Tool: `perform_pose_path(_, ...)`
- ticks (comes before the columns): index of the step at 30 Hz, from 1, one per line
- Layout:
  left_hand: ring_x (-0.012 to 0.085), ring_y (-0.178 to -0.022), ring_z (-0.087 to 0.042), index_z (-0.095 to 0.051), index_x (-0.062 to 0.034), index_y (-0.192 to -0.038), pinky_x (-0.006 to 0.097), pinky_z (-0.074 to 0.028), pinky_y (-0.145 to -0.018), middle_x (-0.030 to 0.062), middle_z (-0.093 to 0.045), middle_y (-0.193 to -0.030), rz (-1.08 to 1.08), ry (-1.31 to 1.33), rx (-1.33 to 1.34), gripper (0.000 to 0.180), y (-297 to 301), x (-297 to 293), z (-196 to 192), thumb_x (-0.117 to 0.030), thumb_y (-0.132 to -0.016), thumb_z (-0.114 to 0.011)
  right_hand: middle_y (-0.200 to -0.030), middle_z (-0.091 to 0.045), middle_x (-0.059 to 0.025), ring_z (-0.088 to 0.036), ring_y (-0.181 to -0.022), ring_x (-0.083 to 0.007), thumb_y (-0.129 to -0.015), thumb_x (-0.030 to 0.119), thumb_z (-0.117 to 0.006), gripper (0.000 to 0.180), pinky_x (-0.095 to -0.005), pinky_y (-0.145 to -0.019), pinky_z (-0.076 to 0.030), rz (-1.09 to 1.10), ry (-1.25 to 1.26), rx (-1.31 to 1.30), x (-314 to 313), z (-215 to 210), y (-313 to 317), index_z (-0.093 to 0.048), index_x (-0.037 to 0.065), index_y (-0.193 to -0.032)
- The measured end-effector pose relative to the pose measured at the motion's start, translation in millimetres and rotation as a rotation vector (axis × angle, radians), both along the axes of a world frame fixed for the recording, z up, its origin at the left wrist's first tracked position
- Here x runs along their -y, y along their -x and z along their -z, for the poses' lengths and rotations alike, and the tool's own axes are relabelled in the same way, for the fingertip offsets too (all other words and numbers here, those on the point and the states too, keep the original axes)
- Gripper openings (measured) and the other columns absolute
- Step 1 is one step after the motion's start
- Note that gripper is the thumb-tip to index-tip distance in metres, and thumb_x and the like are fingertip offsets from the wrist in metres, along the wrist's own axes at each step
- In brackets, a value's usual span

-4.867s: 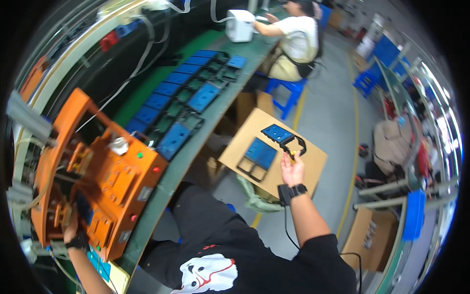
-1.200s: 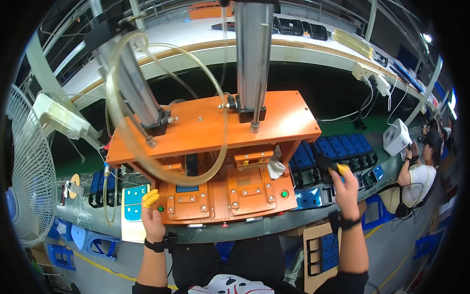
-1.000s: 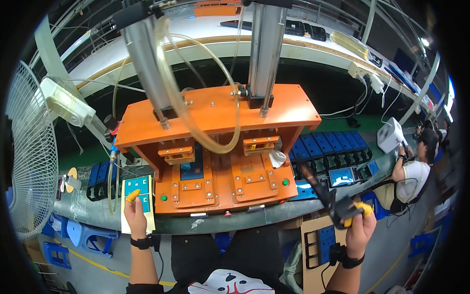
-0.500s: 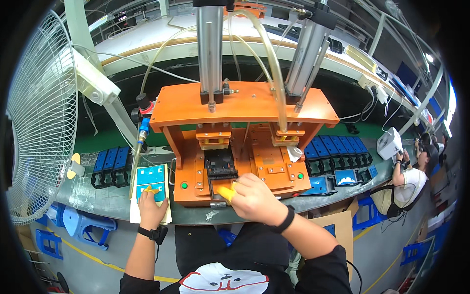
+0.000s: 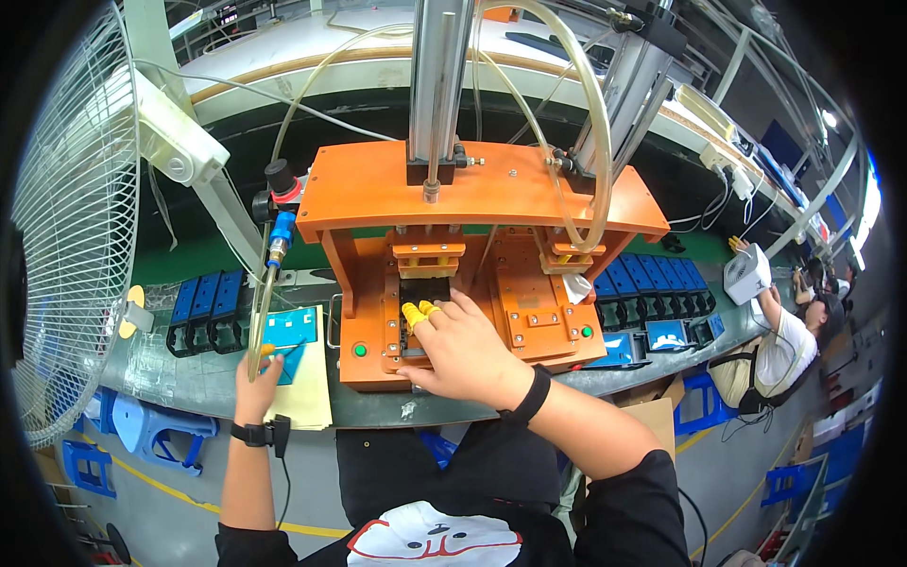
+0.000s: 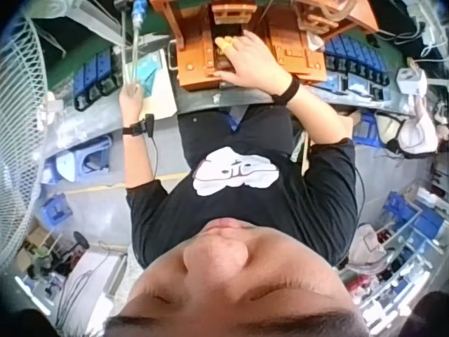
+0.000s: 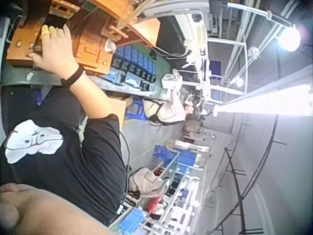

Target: Using an industrial press machine to process or assemble plastic/rubber parts.

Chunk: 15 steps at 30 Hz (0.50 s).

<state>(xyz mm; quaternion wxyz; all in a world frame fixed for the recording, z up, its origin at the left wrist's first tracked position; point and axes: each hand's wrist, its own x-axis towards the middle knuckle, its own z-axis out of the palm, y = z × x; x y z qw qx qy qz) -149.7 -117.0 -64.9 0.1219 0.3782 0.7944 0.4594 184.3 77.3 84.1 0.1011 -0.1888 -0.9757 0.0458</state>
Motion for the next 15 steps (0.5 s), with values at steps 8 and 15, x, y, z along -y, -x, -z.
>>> perform_pose_path(8,0.0139,-0.089,-0.066,-0.064,-0.0033,-0.121,0.028,-0.053,-0.075,0.0033,-0.067,-0.103,-0.043,-0.063,0.661,0.022,36.6,16.0,-24.7,-0.015,-0.102,-0.063,-0.135,-0.061,-0.0181,-0.066,-0.091,-0.0308,-0.083,0.032,-0.081,0.057,-0.0410,-0.078,-0.054,-0.249,0.004,-0.450,72.2,17.5,19.5,-0.064,0.009,-0.132)
perform_pose_path(15,0.0126,-0.094,-0.061,-0.065,-0.0050,-0.125,0.031,-0.055,-0.077,0.0007,-0.065,-0.106,-0.150,-0.139,0.680,0.027,51.6,30.9,-21.1,-0.022,-0.104,-0.063,-0.148,-0.047,-0.0316,-0.071,-0.096,-0.0415,-0.092,0.034,-0.072,0.062,-0.0425,-0.078,-0.061,-0.034,0.326,-0.410,96.9,65.0,68.8,-0.055,0.001,-0.141)
